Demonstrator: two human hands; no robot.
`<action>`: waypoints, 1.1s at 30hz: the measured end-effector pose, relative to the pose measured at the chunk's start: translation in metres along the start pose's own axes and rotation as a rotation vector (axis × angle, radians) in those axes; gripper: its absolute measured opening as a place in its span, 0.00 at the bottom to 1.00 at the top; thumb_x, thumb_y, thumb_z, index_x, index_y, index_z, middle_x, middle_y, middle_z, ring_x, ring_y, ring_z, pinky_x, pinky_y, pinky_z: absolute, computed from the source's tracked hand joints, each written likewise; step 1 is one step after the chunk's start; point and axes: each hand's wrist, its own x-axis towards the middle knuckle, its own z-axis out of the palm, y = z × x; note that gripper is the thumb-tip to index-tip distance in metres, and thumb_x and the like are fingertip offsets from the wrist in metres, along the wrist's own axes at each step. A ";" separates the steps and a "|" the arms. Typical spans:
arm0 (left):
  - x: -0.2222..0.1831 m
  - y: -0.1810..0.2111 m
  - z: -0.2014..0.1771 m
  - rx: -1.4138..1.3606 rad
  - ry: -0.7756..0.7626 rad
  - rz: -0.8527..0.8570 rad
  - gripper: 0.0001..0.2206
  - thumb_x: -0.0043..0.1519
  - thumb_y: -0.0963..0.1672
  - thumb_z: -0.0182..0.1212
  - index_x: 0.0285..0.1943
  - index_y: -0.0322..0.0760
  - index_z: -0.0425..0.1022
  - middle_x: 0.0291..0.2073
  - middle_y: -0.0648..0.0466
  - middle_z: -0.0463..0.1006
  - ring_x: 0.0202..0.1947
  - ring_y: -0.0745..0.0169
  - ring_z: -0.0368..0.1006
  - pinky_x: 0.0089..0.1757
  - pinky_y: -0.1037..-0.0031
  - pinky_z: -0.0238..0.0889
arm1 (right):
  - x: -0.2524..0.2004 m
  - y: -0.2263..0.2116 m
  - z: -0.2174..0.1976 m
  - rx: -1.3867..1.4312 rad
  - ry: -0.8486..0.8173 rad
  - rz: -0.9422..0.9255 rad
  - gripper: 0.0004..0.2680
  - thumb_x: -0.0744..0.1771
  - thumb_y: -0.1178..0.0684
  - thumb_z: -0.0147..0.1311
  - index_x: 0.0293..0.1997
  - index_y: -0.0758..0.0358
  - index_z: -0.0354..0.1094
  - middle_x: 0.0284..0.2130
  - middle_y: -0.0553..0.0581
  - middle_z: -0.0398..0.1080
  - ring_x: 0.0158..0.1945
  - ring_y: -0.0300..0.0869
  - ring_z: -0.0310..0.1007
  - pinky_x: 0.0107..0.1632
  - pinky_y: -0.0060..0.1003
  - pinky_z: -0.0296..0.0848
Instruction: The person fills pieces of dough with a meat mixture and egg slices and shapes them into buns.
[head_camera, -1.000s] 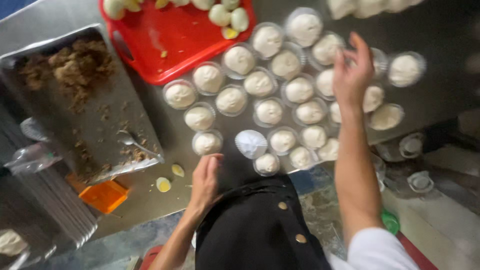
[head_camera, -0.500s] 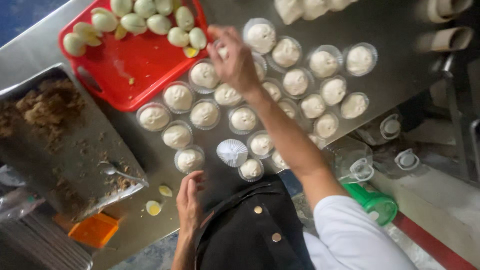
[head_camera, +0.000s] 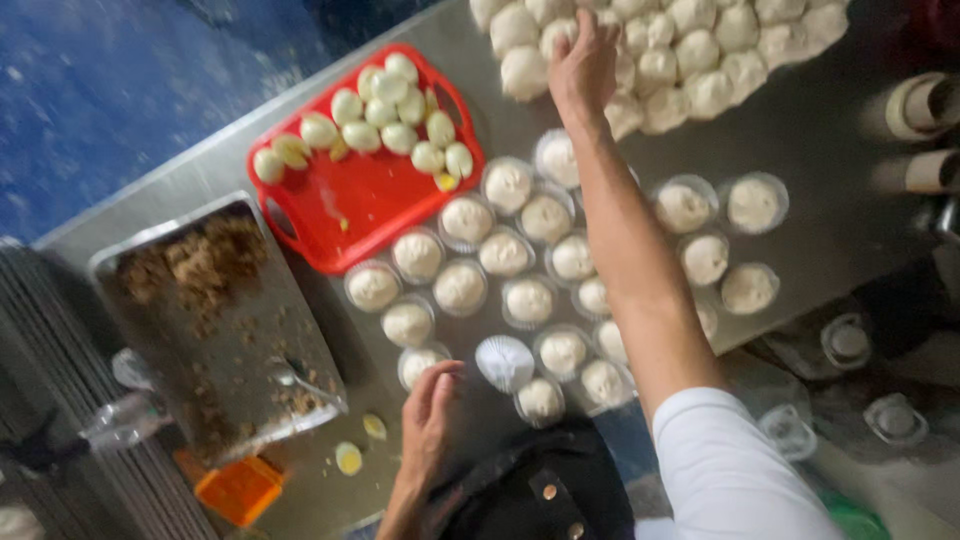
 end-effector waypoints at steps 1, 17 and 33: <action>0.007 0.011 0.008 -0.027 -0.014 0.014 0.13 0.70 0.44 0.52 0.54 0.30 0.78 0.39 0.54 0.76 0.42 0.67 0.70 0.47 0.76 0.65 | 0.008 0.000 0.003 -0.005 -0.069 0.026 0.15 0.65 0.51 0.63 0.56 0.60 0.68 0.48 0.69 0.67 0.49 0.62 0.71 0.45 0.53 0.73; 0.415 0.065 0.213 0.396 0.398 0.552 0.21 0.56 0.44 0.67 0.54 0.30 0.66 0.47 0.30 0.68 0.45 0.24 0.68 0.46 0.47 0.64 | 0.006 0.024 0.023 0.072 -0.250 -0.011 0.14 0.62 0.57 0.64 0.52 0.60 0.72 0.48 0.71 0.67 0.49 0.62 0.73 0.49 0.52 0.73; 0.027 -0.102 -0.067 -0.125 -0.467 -0.221 0.11 0.60 0.38 0.65 0.51 0.25 0.75 0.42 0.46 0.77 0.43 0.61 0.74 0.44 0.68 0.71 | -0.232 -0.030 -0.229 1.803 -1.022 0.766 0.13 0.67 0.43 0.63 0.48 0.60 0.69 0.48 0.56 0.72 0.50 0.44 0.76 0.50 0.43 0.79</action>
